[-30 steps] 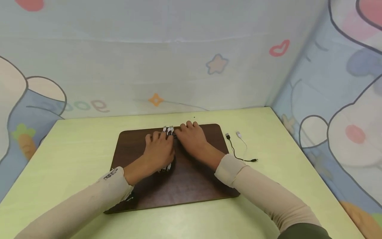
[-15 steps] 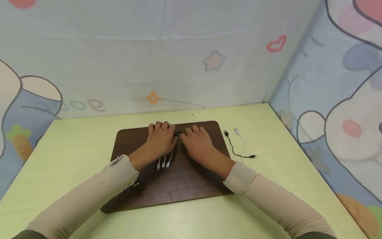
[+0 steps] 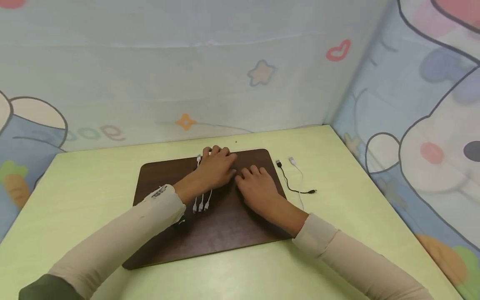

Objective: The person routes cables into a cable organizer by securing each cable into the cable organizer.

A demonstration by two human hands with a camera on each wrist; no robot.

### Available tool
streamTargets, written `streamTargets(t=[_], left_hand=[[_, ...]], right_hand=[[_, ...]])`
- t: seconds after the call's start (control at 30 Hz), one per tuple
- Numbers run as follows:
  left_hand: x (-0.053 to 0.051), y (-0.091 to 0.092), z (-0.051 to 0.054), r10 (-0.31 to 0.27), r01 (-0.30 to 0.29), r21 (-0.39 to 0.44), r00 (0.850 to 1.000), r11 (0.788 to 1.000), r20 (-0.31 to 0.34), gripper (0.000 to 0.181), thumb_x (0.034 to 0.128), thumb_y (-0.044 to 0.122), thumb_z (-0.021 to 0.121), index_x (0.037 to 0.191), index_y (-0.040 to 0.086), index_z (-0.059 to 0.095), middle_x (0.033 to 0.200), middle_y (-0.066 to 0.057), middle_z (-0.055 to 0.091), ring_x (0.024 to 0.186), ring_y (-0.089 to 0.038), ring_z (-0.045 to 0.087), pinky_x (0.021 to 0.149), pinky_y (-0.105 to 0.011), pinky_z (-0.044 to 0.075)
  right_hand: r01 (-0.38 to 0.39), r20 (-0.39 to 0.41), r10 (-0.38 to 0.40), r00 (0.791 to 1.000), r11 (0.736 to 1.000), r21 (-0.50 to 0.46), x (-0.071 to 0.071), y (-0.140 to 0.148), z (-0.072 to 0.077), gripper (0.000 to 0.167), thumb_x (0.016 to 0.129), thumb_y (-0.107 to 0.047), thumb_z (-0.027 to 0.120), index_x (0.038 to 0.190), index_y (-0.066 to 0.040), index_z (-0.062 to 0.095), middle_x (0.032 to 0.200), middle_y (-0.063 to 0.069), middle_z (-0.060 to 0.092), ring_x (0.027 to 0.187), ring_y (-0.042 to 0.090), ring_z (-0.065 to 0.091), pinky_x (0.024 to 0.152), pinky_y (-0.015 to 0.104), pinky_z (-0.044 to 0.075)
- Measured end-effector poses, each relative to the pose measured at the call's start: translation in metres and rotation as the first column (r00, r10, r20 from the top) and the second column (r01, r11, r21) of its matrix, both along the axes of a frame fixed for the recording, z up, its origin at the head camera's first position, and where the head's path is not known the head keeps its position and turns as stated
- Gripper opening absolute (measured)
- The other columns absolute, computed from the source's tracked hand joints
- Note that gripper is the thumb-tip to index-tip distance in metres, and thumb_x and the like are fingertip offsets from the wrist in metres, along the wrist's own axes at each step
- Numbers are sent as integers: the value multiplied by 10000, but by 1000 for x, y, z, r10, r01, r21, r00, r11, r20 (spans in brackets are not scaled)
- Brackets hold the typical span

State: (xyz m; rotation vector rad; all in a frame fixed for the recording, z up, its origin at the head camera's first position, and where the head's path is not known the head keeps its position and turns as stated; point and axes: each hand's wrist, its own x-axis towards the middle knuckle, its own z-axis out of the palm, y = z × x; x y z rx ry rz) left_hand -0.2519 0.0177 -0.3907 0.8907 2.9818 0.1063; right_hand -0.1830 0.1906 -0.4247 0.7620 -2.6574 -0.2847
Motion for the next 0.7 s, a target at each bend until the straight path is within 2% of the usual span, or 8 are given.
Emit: streamTargets(t=[0.2,0.43,0.7], left_hand=[[1,19,7,-42,42,-17,999,999,4,351,1167,332,637,1486,192,671,1413,-116,635,1412,-407,515,1258,-645,326],[-3,41,6,-52,53,-28,998,998,20,327,1181,293,599,1493,267,691,1400,-90,637,1315,-367,517,1238,-612,321],[-6,71,8,-67,68,-55,998,996,23,253,1179,248,557,1344,278,747,1342,-47,648,1294,-335,527,1204,-575,343]], right_hand=[[35,-1,-35,999,999,-1,7,11,-2,147,1005,-185,839,1132,-125,797,1059,55,741,982,296,640,814,424,533],[68,-25,-68,997,997,-22,15,22,-3,131,985,-128,837,1103,-103,784,1085,71,747,1000,307,639,798,428,534],[102,-48,-103,994,994,-24,23,37,-4,77,971,-78,811,1029,-78,760,1052,75,734,959,304,627,764,415,523]])
